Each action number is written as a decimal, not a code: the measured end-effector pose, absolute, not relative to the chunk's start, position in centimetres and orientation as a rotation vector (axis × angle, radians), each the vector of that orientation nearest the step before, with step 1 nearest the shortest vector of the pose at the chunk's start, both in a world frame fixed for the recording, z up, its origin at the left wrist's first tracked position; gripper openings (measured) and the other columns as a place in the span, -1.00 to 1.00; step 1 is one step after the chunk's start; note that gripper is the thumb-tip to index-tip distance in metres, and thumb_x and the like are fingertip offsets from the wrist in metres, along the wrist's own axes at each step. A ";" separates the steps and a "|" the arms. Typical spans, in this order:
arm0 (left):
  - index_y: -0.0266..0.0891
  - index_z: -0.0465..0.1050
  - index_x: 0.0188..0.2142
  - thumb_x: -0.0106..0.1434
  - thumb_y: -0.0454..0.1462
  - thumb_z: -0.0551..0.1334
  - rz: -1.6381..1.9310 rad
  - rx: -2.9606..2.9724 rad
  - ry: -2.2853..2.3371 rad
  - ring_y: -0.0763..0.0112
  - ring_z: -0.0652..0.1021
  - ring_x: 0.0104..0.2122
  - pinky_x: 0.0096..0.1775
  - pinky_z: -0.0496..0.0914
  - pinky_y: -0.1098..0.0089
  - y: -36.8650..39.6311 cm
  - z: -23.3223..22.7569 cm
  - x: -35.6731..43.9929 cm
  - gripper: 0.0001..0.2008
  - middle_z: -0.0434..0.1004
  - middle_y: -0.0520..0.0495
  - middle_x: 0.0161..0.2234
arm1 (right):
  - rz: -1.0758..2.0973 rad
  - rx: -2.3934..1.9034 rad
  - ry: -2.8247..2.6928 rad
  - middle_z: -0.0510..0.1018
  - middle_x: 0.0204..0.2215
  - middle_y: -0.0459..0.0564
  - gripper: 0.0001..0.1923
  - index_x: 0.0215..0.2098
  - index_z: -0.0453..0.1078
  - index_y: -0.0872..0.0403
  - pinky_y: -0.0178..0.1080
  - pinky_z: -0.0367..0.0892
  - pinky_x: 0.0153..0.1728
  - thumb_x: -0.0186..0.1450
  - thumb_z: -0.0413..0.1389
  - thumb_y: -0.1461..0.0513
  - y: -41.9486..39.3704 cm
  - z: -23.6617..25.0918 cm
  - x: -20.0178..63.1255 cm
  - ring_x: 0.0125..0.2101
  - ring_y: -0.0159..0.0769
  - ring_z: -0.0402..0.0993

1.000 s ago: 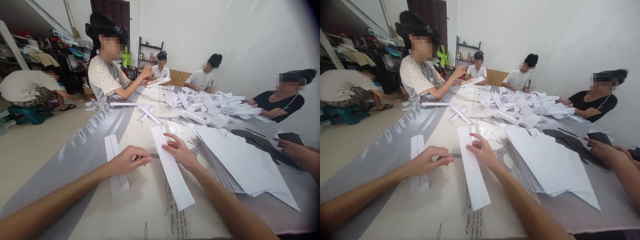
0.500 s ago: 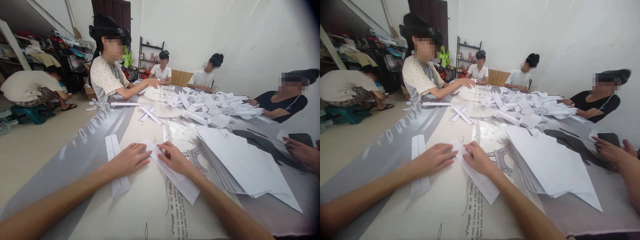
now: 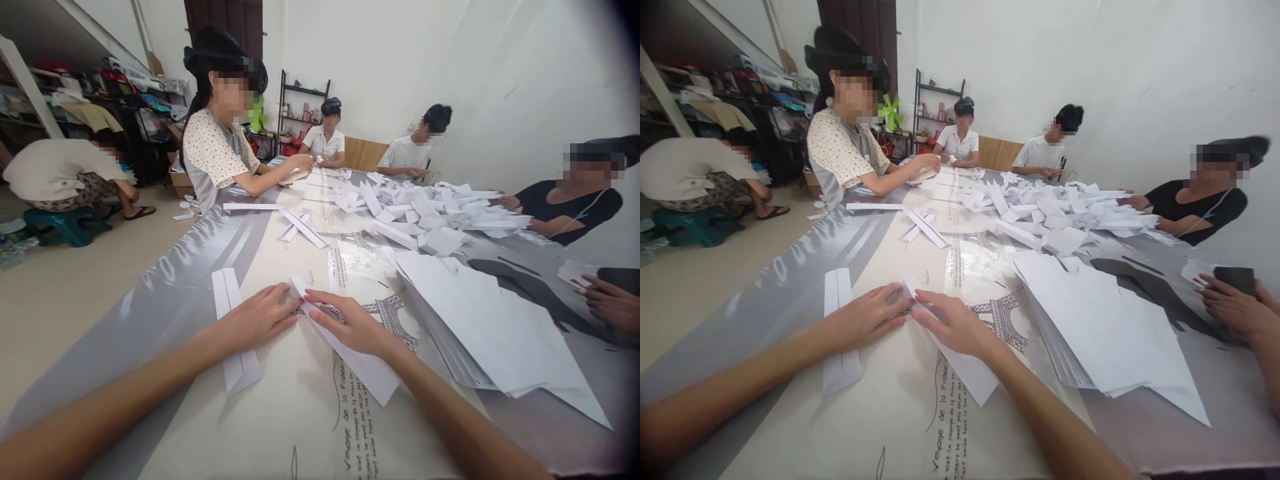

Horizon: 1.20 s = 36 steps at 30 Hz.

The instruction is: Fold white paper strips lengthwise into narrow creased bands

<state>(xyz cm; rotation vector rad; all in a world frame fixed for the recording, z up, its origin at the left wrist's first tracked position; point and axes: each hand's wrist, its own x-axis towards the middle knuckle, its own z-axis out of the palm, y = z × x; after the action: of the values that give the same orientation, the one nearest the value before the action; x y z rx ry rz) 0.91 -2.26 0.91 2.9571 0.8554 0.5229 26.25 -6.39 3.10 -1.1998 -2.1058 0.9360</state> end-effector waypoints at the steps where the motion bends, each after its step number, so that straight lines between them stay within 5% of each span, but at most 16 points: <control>1: -0.09 0.28 0.24 0.55 -0.11 -0.03 0.512 2.970 0.853 0.15 0.53 -0.02 0.02 0.44 0.15 -2.1 0.9 0.8 -0.63 0.36 -0.20 0.08 | 0.982 -1.198 -2.098 0.40 0.30 -0.05 -0.49 0.33 0.30 -0.14 0.15 0.23 0.29 0.48 0.03 -0.07 -6.5 3.3 26.3 0.30 -0.02 0.30; 8: -0.20 0.42 0.11 0.55 -0.10 -0.01 0.521 2.967 0.774 0.14 0.54 0.00 0.05 0.42 0.16 -1.3 1.2 0.2 -0.64 0.47 -0.22 0.06 | 1.120 -1.105 -2.134 0.40 0.29 -0.14 -0.54 0.37 0.23 -0.19 0.15 0.20 0.32 0.56 -0.13 0.01 -6.6 3.2 26.5 0.31 -0.10 0.29; 18: -0.13 0.45 0.15 0.51 -0.10 0.09 0.525 2.889 0.700 0.14 0.54 0.07 0.12 0.36 0.19 -0.2 2.0 -0.9 -0.65 0.53 -0.18 0.09 | 0.518 -1.016 -2.348 0.41 0.28 0.01 -0.55 0.31 0.30 -0.08 0.13 0.28 0.27 0.47 0.02 0.24 -5.9 0.2 25.4 0.28 -0.09 0.30; 36: -0.23 0.36 0.19 0.55 -0.16 0.02 0.468 2.987 0.700 0.15 0.54 0.06 0.09 0.37 0.17 0.5 1.7 -1.2 -0.65 0.57 -0.19 0.04 | 0.205 -1.031 -2.534 0.35 0.32 0.12 -0.54 0.35 0.27 0.12 0.10 0.28 0.31 0.54 -0.11 0.25 -6.7 0.6 24.7 0.33 -0.06 0.25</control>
<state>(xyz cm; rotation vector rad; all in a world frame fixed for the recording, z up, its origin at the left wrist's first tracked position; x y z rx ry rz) -1.16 0.55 1.67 2.9869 0.6996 0.4679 24.73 -6.72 0.57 -1.0309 -2.5340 0.2054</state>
